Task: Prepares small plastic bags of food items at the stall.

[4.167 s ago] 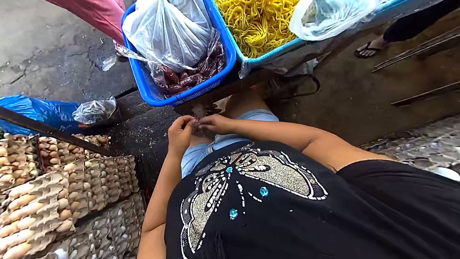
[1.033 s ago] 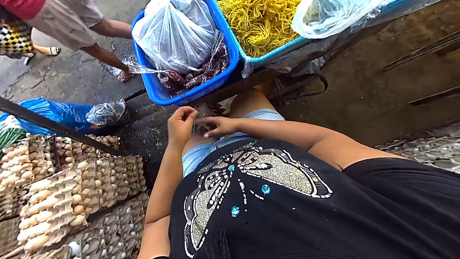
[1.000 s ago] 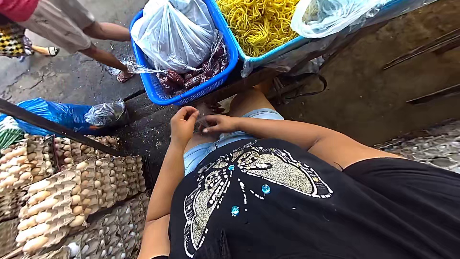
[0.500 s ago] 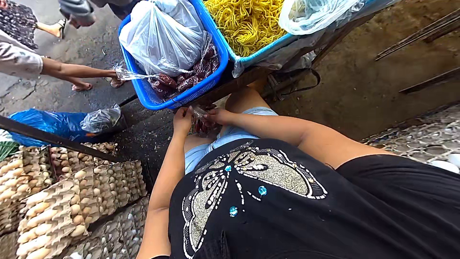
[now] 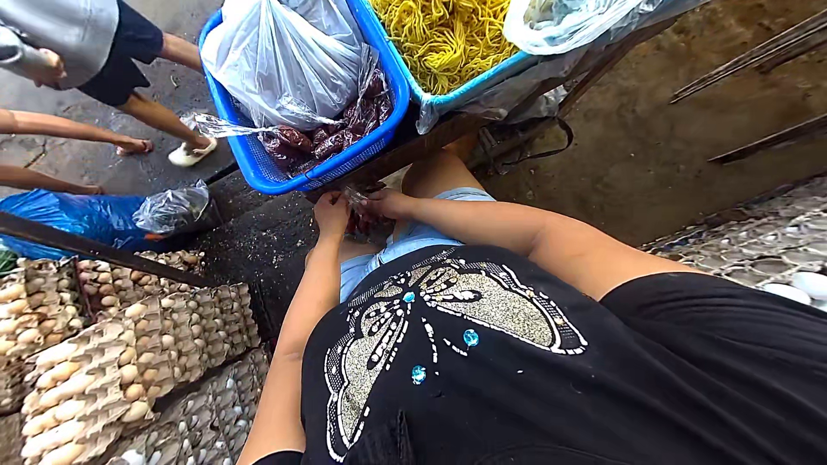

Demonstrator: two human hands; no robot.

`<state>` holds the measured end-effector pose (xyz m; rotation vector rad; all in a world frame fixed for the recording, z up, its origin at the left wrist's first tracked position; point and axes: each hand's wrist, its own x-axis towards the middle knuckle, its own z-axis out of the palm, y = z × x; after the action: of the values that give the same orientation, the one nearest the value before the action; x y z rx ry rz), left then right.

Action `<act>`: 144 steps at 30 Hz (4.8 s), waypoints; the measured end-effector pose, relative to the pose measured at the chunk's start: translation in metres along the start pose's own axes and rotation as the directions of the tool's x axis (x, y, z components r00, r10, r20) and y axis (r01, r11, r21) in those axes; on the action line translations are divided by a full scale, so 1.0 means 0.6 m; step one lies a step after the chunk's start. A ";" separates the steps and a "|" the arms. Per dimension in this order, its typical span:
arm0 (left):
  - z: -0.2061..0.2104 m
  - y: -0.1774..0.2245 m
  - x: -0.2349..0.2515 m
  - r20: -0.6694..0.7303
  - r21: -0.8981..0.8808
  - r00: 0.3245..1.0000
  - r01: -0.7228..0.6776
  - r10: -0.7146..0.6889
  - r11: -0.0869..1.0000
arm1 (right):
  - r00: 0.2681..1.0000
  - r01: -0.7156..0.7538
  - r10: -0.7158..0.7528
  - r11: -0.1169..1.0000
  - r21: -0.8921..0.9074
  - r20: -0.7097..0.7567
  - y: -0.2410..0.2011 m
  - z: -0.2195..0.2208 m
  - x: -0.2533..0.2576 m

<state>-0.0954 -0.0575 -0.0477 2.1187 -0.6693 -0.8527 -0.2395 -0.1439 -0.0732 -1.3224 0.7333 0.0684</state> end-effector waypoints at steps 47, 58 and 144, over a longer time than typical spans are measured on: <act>-0.124 0.040 -0.134 0.004 0.020 0.842 -0.539 0.539 0.842 | 0.923 0.331 -0.316 0.943 -0.033 0.220 -0.012 0.006 -0.051; -0.030 0.032 -0.041 0.099 0.241 0.972 -0.230 0.212 0.943 | 0.987 0.157 -0.153 0.971 -0.179 0.039 -0.003 -0.007 -0.031; -0.058 0.052 -0.077 0.046 -0.257 0.999 -0.009 0.022 0.966 | 0.938 0.338 -0.273 0.859 -0.384 0.215 0.012 0.007 -0.038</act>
<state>-0.1053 -0.0291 0.0108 1.8631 -0.5661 -0.9323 -0.2587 -0.1302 -0.0669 -1.8103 0.3752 0.0711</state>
